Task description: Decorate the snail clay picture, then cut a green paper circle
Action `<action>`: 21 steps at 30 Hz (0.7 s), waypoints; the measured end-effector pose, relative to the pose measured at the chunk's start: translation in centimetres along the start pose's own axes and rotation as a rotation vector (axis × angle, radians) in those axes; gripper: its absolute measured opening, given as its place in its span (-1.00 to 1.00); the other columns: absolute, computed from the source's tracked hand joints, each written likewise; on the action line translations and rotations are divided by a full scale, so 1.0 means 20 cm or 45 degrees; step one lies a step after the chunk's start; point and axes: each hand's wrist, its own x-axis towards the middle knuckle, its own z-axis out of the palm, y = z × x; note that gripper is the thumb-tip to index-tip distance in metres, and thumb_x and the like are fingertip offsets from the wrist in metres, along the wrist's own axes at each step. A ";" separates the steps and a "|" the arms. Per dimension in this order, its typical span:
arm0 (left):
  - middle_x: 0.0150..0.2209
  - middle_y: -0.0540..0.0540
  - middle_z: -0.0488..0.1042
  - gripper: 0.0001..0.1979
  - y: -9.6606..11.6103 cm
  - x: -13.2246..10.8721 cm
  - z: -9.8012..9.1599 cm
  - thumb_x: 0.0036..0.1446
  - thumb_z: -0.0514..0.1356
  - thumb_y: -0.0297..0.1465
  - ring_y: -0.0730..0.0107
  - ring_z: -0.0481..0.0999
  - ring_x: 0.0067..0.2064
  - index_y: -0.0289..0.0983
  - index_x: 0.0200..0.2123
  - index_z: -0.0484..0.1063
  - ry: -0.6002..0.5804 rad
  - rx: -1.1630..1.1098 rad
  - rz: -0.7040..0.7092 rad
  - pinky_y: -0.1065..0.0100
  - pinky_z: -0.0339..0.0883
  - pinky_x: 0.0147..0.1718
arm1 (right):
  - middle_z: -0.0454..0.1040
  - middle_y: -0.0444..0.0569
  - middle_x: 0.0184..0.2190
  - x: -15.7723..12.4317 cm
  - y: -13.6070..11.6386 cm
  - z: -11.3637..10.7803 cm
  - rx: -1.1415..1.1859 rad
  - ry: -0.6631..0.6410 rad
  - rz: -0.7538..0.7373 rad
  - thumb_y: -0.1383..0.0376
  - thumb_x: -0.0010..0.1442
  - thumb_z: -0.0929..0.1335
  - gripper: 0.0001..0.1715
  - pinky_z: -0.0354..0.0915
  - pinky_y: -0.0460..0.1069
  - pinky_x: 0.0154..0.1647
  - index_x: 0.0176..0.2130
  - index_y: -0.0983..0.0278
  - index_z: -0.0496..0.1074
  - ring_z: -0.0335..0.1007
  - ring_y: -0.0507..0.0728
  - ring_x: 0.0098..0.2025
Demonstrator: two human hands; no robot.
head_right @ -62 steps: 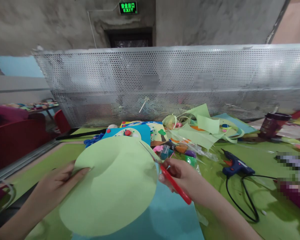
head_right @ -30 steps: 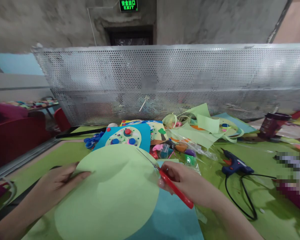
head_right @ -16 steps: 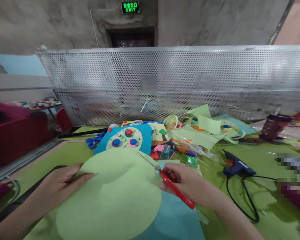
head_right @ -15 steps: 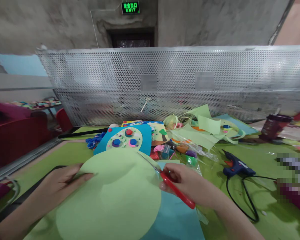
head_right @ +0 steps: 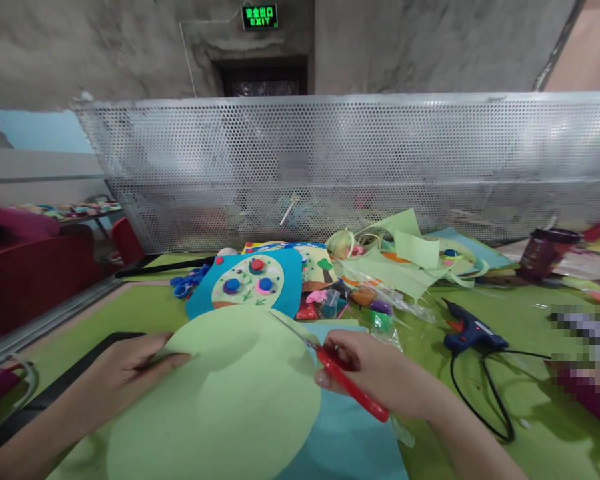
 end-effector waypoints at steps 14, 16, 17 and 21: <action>-0.23 -0.07 0.55 -0.60 0.00 0.02 0.02 -0.17 0.35 -0.30 0.16 0.53 -0.20 -0.17 -0.20 0.39 -0.491 -1.186 -0.263 0.21 0.41 -0.23 | 0.02 -0.27 -0.57 0.00 -0.03 0.01 0.475 0.041 -0.004 -0.10 0.08 0.30 -0.51 -0.06 -0.13 -0.63 -0.43 0.24 0.13 -0.12 -0.09 -0.61; -0.36 -0.07 0.57 -0.72 0.01 0.04 0.02 -0.13 0.31 -0.25 0.18 0.55 -0.28 -0.21 -0.30 0.45 -0.390 -1.060 -0.292 0.24 0.42 -0.30 | 0.03 -0.28 -0.56 0.00 -0.01 0.01 0.610 0.055 -0.033 -0.12 0.04 0.31 -0.48 -0.07 -0.14 -0.64 -0.41 0.24 0.14 -0.11 -0.10 -0.62; -0.45 -0.05 0.55 -0.75 0.01 0.04 0.02 -0.11 0.28 -0.20 0.21 0.55 -0.35 -0.23 -0.38 0.46 -0.279 -0.960 -0.303 0.28 0.42 -0.37 | 0.04 -0.27 -0.56 0.00 -0.01 0.01 0.635 0.056 -0.050 -0.13 0.04 0.32 -0.48 -0.07 -0.14 -0.65 -0.40 0.25 0.15 -0.10 -0.11 -0.62; -0.71 0.09 0.28 -0.64 0.03 0.03 0.01 -0.09 0.16 -0.03 0.42 0.33 -0.64 -0.22 -0.56 0.38 0.222 -0.645 -0.331 0.44 0.20 -0.68 | 0.09 -0.27 -0.58 0.01 -0.01 0.01 0.603 0.052 -0.040 -0.13 0.04 0.31 -0.47 -0.04 -0.16 -0.65 -0.40 0.26 0.16 -0.07 -0.11 -0.61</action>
